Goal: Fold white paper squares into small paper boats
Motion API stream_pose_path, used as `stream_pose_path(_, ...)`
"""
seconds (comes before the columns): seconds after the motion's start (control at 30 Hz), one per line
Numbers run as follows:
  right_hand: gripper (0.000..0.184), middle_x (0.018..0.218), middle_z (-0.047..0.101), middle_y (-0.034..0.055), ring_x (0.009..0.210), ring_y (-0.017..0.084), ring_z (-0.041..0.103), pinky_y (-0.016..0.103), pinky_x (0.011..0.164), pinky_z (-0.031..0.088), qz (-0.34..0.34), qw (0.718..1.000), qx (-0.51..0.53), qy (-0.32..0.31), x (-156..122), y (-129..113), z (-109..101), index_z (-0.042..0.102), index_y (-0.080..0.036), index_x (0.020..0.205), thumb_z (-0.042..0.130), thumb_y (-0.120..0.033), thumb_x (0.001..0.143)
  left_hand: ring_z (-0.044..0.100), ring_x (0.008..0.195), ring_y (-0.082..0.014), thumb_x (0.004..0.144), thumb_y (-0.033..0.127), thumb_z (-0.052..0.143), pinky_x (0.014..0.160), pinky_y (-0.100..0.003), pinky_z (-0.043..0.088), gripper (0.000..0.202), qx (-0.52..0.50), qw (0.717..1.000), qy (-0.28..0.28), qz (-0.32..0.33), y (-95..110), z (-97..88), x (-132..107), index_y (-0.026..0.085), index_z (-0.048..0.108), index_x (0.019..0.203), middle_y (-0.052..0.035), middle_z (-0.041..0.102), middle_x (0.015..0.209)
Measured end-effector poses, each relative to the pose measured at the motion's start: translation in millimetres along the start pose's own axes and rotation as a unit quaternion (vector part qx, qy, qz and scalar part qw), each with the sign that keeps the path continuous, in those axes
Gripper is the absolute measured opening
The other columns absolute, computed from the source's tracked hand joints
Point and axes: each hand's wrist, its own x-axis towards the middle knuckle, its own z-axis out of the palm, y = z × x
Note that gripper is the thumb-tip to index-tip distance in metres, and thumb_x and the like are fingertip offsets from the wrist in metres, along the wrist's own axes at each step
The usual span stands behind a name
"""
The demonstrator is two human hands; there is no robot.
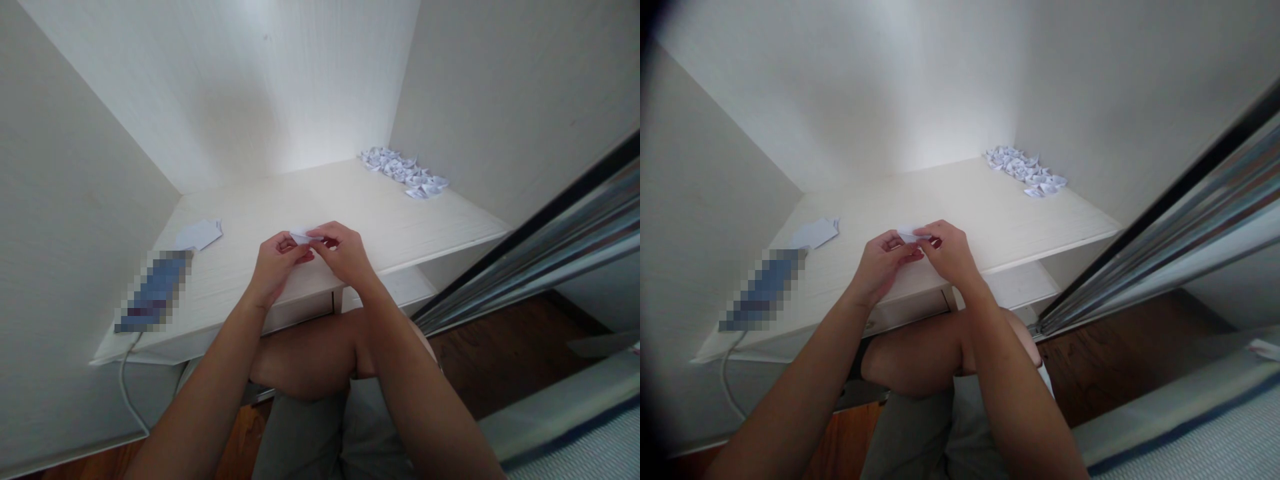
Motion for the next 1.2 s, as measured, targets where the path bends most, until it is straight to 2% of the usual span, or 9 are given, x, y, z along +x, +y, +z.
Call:
stream_pose_path(0.13, 0.014, 0.099, 0.078, 0.0047, 0.079, 0.015, 0.070, 0.030, 0.071, 0.059, -0.001, 1.000, 0.017, -0.019, -1.1, -1.2, -1.2, 0.086, -0.023, 0.098, 0.074, -0.023, 0.090, 0.072, 0.079, -0.0179, 0.062, 0.027, 0.094, 0.078, -0.035, 0.064, 0.032, -0.013, 1.000, 0.008, 0.006, 0.7, 1.1, -1.0, 0.016, 0.075, 0.085, -0.0039, 0.077, 0.084)
stream_pose_path(0.23, 0.018, 0.094, 0.078, 0.0051, 0.081, 0.016, 0.070, 0.030, 0.072, 0.057, 0.000, 0.999, 0.032, -0.021, -0.4, -2.8, -1.6, 0.085, -0.022, 0.093, 0.071, -0.032, 0.096, 0.072, 0.077, -0.0171, 0.062, 0.030, 0.096, 0.078, -0.035, 0.064, 0.034, -0.003, 1.000, 0.003, 0.007, -0.1, 0.4, -1.3, 0.016, 0.074, 0.085, -0.0036, 0.076, 0.084)
stream_pose_path(0.37, 0.010, 0.093, 0.079, 0.0032, 0.080, 0.016, 0.068, 0.031, 0.074, 0.055, 0.036, 0.999, 0.035, -0.005, 1.3, -2.3, -0.2, 0.082, -0.023, 0.091, 0.072, -0.027, 0.092, 0.073, 0.081, -0.0174, 0.062, 0.030, 0.097, 0.079, -0.034, 0.065, 0.037, 0.006, 1.000, -0.005, 0.006, -2.3, -1.2, -0.7, 0.016, 0.076, 0.089, -0.0047, 0.078, 0.090)
stream_pose_path(0.5, 0.006, 0.075, 0.068, -0.0023, 0.066, 0.014, 0.060, 0.030, 0.067, 0.051, 0.070, 0.997, 0.030, 0.015, 1.7, -0.9, 1.0, 0.075, -0.023, 0.092, 0.074, -0.023, 0.086, 0.075, 0.084, -0.0178, 0.061, 0.027, 0.097, 0.081, -0.033, 0.065, 0.038, 0.005, 1.000, -0.015, 0.010, -3.2, -1.8, -1.0, 0.016, 0.078, 0.092, -0.0053, 0.081, 0.094)
stream_pose_path(0.6, 0.024, 0.078, 0.068, -0.0034, 0.070, 0.015, 0.063, 0.030, 0.067, 0.050, 0.072, 0.995, 0.057, 0.029, 1.2, -1.4, 1.1, 0.067, -0.024, 0.105, 0.074, -0.019, 0.082, 0.075, 0.088, -0.0182, 0.064, 0.029, 0.098, 0.084, -0.033, 0.065, 0.039, 0.016, 0.999, -0.026, 0.020, -3.0, -0.7, -2.0, 0.017, 0.080, 0.096, -0.0057, 0.082, 0.098)
stream_pose_path(0.67, 0.037, 0.078, 0.068, -0.0050, 0.069, 0.015, 0.063, 0.030, 0.068, 0.051, 0.074, 0.994, 0.072, 0.028, 0.7, -2.8, 1.1, 0.062, -0.025, 0.114, 0.073, -0.015, 0.080, 0.075, 0.089, -0.0191, 0.070, 0.037, 0.096, 0.086, -0.036, 0.066, 0.036, 0.022, 0.999, -0.020, 0.028, -3.2, 0.5, -2.3, 0.017, 0.080, 0.094, -0.0057, 0.081, 0.097)
stream_pose_path(0.73, 0.042, 0.074, 0.065, -0.0072, 0.064, 0.014, 0.061, 0.030, 0.066, 0.050, 0.081, 0.993, 0.083, 0.024, 0.2, -4.7, 0.8, 0.059, -0.025, 0.118, 0.074, -0.016, 0.079, 0.075, 0.089, -0.0202, 0.073, 0.046, 0.094, 0.088, -0.040, 0.067, 0.038, 0.025, 0.999, -0.008, 0.032, -3.8, 1.3, -2.3, 0.017, 0.080, 0.092, -0.0059, 0.079, 0.094)
stream_pose_path(0.9, 0.039, 0.068, 0.062, -0.0087, 0.063, 0.014, 0.060, 0.030, 0.065, 0.048, 0.086, 0.992, 0.091, 0.018, 0.2, -5.9, -1.0, 0.062, -0.023, 0.113, 0.077, -0.020, 0.077, 0.076, 0.091, -0.0236, 0.071, 0.053, 0.095, 0.091, -0.047, 0.068, 0.045, 0.043, 0.998, -0.007, 0.034, -4.5, 1.0, -2.1, 0.015, 0.079, 0.090, -0.0063, 0.076, 0.090)
stream_pose_path(1.2, 0.035, 0.064, 0.057, -0.0092, 0.059, 0.012, 0.056, 0.030, 0.064, 0.045, 0.122, 0.987, 0.103, -0.008, 2.2, -1.5, -6.4, 0.069, -0.019, 0.111, 0.075, -0.022, 0.077, 0.071, 0.081, -0.0177, 0.067, 0.048, 0.096, 0.088, -0.042, 0.068, 0.039, 0.028, 0.999, 0.002, 0.023, -4.5, -2.6, -1.6, 0.016, 0.079, 0.079, -0.0050, 0.076, 0.084)
